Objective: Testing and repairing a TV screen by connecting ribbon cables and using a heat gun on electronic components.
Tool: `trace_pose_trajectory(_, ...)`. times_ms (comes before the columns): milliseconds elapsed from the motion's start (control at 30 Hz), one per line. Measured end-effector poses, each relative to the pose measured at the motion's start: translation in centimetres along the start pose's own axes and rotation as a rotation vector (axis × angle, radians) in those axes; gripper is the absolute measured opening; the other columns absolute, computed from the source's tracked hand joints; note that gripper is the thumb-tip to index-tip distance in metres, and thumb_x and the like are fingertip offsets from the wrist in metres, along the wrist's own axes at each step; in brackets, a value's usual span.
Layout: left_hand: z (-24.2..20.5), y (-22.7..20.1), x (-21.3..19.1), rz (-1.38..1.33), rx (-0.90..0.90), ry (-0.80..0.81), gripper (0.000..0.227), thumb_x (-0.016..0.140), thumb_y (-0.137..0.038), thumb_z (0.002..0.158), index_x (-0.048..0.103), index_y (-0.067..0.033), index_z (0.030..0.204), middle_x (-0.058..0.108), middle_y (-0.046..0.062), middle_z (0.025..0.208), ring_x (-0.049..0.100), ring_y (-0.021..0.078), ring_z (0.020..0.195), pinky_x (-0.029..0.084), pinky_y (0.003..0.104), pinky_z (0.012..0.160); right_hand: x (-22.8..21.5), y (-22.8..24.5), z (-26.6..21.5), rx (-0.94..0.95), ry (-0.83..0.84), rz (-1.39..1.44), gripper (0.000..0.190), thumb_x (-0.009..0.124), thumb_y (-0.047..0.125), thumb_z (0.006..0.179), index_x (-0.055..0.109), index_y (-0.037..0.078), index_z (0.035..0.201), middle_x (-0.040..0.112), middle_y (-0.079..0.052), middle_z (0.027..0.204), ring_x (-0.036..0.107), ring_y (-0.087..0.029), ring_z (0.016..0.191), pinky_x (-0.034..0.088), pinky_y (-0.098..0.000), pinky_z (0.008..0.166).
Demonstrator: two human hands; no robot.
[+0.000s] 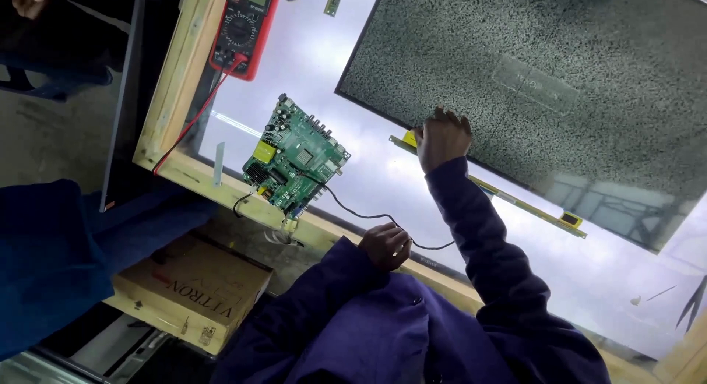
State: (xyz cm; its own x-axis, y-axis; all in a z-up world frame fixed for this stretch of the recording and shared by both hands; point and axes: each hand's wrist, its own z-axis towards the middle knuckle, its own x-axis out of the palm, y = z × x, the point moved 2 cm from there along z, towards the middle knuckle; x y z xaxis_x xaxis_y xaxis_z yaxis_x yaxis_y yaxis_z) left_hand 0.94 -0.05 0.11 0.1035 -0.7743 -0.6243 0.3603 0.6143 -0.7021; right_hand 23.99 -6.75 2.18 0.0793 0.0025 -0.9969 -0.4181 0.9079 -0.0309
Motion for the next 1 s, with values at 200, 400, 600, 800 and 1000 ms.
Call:
trace_pose_trajectory(200, 0.2, 0.0, -0.3, -0.004, 0.010, -0.007, 0.016, 0.061, -0.014, 0.078, 0.050, -0.0127, 0.067, 0.049, 0.006, 0.057, 0.058, 0.0256, 0.058, 0.049, 0.033, 0.051, 0.1, 0.5, 0.2, 0.015, -0.004, 0.006, 0.024, 0.087, 0.037, 0.076, 0.075, 0.015, 0.075, 0.074, -0.009, 0.086, 0.072, -0.023, 0.082, 0.053, -0.0466, 0.088)
trace_pose_trajectory(400, 0.6, -0.2, -0.7, -0.033, -0.014, 0.046, 0.015, 0.058, -0.013, 0.080, 0.051, -0.0119, 0.067, 0.049, 0.006, 0.056, 0.059, 0.0251, 0.056, 0.049, 0.033, 0.048, 0.2, 0.6, 0.1, 0.011, -0.022, 0.021, 0.027, 0.086, 0.038, 0.075, 0.076, 0.014, 0.075, 0.073, -0.009, 0.083, 0.073, -0.025, 0.081, 0.054, -0.0483, 0.087)
trace_pose_trajectory(600, 0.3, 0.0, -0.4, 0.000, 0.007, 0.018, 0.015, 0.060, -0.015, 0.078, 0.051, -0.0133, 0.066, 0.049, 0.006, 0.055, 0.059, 0.0251, 0.057, 0.049, 0.032, 0.049, 0.6, 0.4, 0.0, -0.002, -0.017, 0.003, 0.026, 0.088, 0.039, 0.073, 0.076, 0.016, 0.077, 0.071, -0.006, 0.079, 0.072, -0.023, 0.078, 0.054, -0.0495, 0.087)
trace_pose_trajectory(800, 0.2, 0.2, -0.2, -0.007, 0.019, 0.002, 0.015, 0.060, -0.014, 0.078, 0.051, -0.0135, 0.066, 0.050, 0.006, 0.056, 0.059, 0.0249, 0.058, 0.050, 0.032, 0.050, -0.5, 0.0, -0.1, -0.008, -0.025, 0.036, 0.025, 0.088, 0.036, 0.073, 0.076, 0.014, 0.078, 0.072, -0.007, 0.080, 0.073, -0.026, 0.084, 0.049, -0.0548, 0.092)
trace_pose_trajectory(1000, 0.1, 0.2, 0.0, -0.010, 0.028, -0.011, 0.014, 0.060, -0.015, 0.078, 0.052, -0.0132, 0.067, 0.050, 0.006, 0.057, 0.059, 0.0254, 0.058, 0.050, 0.032, 0.051, -1.3, -0.5, -0.5, -0.031, -0.048, 0.033, 0.023, 0.091, 0.034, 0.071, 0.074, 0.018, 0.074, 0.076, -0.007, 0.095, 0.072, -0.025, 0.094, 0.041, -0.0572, 0.101)
